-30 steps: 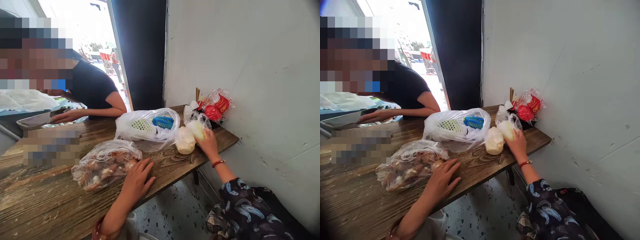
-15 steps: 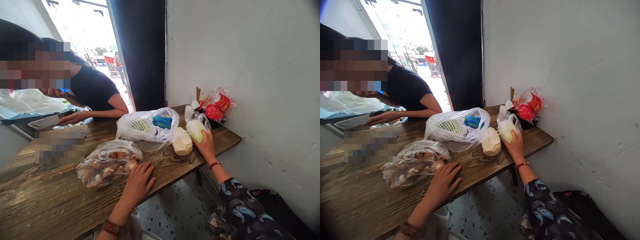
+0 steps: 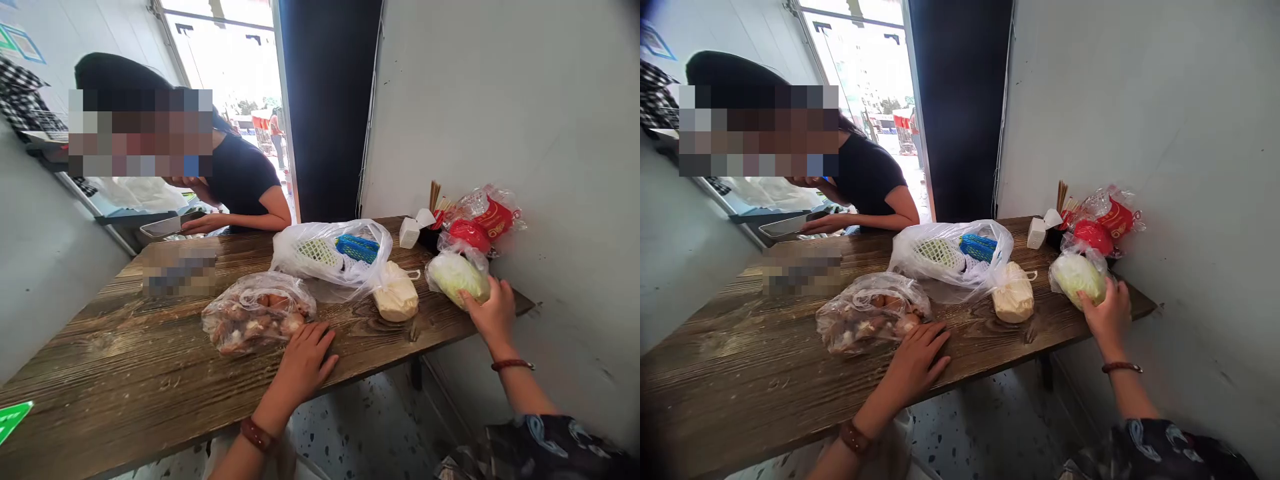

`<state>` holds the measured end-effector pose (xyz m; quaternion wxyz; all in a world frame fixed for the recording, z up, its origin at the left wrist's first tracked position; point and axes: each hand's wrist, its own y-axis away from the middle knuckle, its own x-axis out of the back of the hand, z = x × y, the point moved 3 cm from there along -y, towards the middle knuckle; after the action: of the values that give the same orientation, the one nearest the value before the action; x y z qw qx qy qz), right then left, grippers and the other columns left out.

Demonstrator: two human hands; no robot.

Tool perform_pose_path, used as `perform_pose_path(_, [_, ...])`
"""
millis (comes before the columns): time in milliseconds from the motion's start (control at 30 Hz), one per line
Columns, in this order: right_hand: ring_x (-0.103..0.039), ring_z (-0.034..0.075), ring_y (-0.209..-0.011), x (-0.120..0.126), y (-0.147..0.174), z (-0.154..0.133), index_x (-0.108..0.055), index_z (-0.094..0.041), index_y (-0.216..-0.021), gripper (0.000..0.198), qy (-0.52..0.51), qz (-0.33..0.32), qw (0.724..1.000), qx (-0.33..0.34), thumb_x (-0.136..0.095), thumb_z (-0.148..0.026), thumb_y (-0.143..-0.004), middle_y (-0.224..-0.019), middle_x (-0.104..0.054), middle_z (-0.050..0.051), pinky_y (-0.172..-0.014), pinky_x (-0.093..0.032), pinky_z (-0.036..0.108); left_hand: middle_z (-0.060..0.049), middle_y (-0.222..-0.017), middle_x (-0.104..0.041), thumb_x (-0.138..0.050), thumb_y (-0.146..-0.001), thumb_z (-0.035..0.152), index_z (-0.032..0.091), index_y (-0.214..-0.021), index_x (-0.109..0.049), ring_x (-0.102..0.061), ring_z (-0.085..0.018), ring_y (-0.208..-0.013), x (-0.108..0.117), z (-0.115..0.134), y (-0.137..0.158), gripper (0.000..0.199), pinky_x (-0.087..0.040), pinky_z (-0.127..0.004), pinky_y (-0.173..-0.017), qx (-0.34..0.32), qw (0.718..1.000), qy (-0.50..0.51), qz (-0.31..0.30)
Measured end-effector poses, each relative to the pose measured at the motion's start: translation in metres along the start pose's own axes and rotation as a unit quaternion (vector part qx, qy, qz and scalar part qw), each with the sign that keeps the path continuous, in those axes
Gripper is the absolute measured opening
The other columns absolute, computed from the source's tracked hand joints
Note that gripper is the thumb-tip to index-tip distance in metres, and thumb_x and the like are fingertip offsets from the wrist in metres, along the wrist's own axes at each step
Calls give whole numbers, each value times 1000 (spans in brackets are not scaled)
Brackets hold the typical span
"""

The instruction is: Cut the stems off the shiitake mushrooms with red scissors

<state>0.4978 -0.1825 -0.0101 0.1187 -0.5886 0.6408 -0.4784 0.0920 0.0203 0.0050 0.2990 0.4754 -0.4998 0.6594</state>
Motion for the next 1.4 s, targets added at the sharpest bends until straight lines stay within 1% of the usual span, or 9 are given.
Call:
perform_pose_path(100, [-42, 40, -137, 11, -3, -57, -49, -17, -143, 77, -25, -12, 995, 92, -63, -61, -82, -148, -44, 24, -110, -34, 60, -13, -135, -61, -58, -91, 30, 19, -125, -61, -55, -31, -124, 2, 2, 0, 36, -42, -55, -108, 7, 1000, 14, 3])
perform_pose_path(233, [-33, 32, -145, -3, -3, -153, -31, -20, -153, 83, -126, -135, 962, 200, -61, -58, -86, -157, -33, 19, -115, -33, 54, -13, -134, -61, -62, -89, 29, 18, -125, -61, -55, -31, -124, 3, 3, 0, 38, -42, -54, -109, 16, 1000, 24, 0])
perform_pose_path(333, [-29, 33, -147, -37, -11, -207, -31, -22, -154, 87, -156, -209, 942, 213, -60, -65, -84, -161, -25, 19, -115, -32, 53, -12, -133, -62, -64, -88, 29, 18, -125, -61, -55, -30, -123, 5, 3, 0, 38, -42, -52, -109, 22, 999, 34, -4])
perform_pose_path(500, [-21, 39, -149, -111, -33, -270, -31, -21, -155, 93, -197, -263, 934, 141, -60, -70, -81, -163, -17, 21, -113, -30, 58, -12, -134, -62, -66, -85, 27, 18, -123, -61, -56, -30, -122, 4, 2, 1, 40, -43, -52, -108, 28, 998, 47, 2])
perform_pose_path(700, [-24, 39, -147, -158, 11, -331, -25, -30, -157, 102, -171, -465, 838, 231, -67, -71, -74, -165, -17, 12, -112, -30, 58, -11, -131, -63, -66, -84, 26, 19, -124, -61, -57, -30, -120, 0, -3, 1, 40, -44, -54, -107, 25, 998, 50, 16])
perform_pose_path(800, [-26, 45, -143, -157, 37, -338, -33, -36, -154, 103, -96, -438, 849, 281, -82, -58, -65, -167, -12, 8, -108, -30, 64, -12, -130, -64, -65, -85, 26, 18, -123, -62, -57, -31, -120, 0, -4, 1, 39, -45, -54, -106, 20, 999, 47, 13])
perform_pose_path(1000, [-46, 33, -134, -149, 36, -324, -58, -29, -137, 47, -98, -362, 873, 313, -55, -17, -91, -159, -37, 5, -104, -42, 49, -12, -131, -63, -64, -86, 27, 18, -120, -62, -57, -31, -119, 5, -1, 1, 36, -44, -54, -106, 29, 998, 53, -3])
perform_pose_path(1200, [-58, 24, -124, -155, -5, -289, -65, -22, -129, 41, -130, -346, 885, 283, -40, -20, -96, -136, -63, 8, -103, -44, 38, -12, -132, -62, -67, -85, 29, 20, -122, -61, -55, -30, -121, 8, 2, 2, 38, -42, -53, -108, 41, 995, 91, 0])
perform_pose_path(1400, [-67, 28, -95, -153, -76, -219, -70, -14, -108, 37, -87, -257, 950, 157, -40, -34, -100, -100, -73, 14, -86, -51, 41, -11, -135, -61, -69, -83, 34, 21, -122, -62, -55, -31, -122, 1, 1, 6, 41, -42, -51, -107, 43, 994, 101, 0])
